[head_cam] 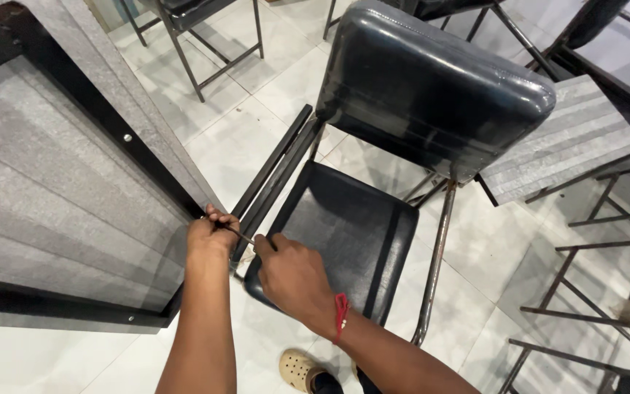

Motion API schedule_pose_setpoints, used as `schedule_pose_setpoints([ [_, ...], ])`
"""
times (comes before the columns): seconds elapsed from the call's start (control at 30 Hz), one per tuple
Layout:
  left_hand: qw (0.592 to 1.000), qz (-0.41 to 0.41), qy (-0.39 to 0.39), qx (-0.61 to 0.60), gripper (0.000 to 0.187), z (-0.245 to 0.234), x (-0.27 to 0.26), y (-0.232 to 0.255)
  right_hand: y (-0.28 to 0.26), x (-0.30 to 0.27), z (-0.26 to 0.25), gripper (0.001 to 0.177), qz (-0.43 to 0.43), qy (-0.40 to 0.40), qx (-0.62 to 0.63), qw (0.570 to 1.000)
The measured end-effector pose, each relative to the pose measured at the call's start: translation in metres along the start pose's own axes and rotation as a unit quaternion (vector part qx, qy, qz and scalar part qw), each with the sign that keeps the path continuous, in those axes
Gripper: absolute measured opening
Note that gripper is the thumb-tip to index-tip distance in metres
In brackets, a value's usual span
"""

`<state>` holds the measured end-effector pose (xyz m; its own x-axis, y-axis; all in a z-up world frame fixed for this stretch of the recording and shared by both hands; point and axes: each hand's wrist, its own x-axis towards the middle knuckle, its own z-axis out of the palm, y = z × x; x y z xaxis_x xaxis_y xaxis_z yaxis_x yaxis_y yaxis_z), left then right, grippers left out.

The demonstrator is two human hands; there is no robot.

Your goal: The person uses a screwdriver to tighten screws on a rectangular tabletop, securing it to a metal frame. They then flip the tabletop over and continue tightening screws on the underside to complete the assembly.

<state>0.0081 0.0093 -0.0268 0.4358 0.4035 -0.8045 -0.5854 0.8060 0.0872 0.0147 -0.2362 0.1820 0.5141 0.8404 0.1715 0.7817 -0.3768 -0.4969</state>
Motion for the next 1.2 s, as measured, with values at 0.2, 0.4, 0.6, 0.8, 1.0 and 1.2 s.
schedule_pose_setpoints([
  [0.2, 0.999, -0.017, -0.037, 0.011, 0.027, 0.002, -0.002, 0.001, 0.004, 0.007, -0.005, 0.027, -0.022, 0.076, 0.127, 0.989],
  [0.4, 1.0, -0.001, -0.024, 0.006, 0.028, 0.004, -0.015, 0.0, 0.023, 0.025, 0.003, 0.027, 0.449, -0.161, 0.617, 0.626],
  [0.6, 0.998, 0.049, -0.012, 0.021, 0.032, 0.01, -0.056, -0.01, 0.025, 0.02, 0.005, 0.023, 0.401, -0.177, 0.522, 0.732],
  [0.8, 0.975, 0.168, 0.001, 0.142, 0.023, 0.01, -0.092, -0.03, 0.027, 0.004, 0.004, 0.027, 0.186, -0.108, 0.28, 0.936],
  [1.0, 0.928, 0.249, -0.033, 0.275, 0.021, 0.003, -0.115, -0.03, 0.039, -0.002, 0.011, 0.031, 0.126, -0.081, 0.251, 0.956],
  [1.2, 0.92, 0.232, -0.032, 0.313, 0.019, -0.007, -0.108, -0.039, 0.05, -0.002, 0.011, 0.029, 0.176, -0.121, 0.272, 0.938],
])
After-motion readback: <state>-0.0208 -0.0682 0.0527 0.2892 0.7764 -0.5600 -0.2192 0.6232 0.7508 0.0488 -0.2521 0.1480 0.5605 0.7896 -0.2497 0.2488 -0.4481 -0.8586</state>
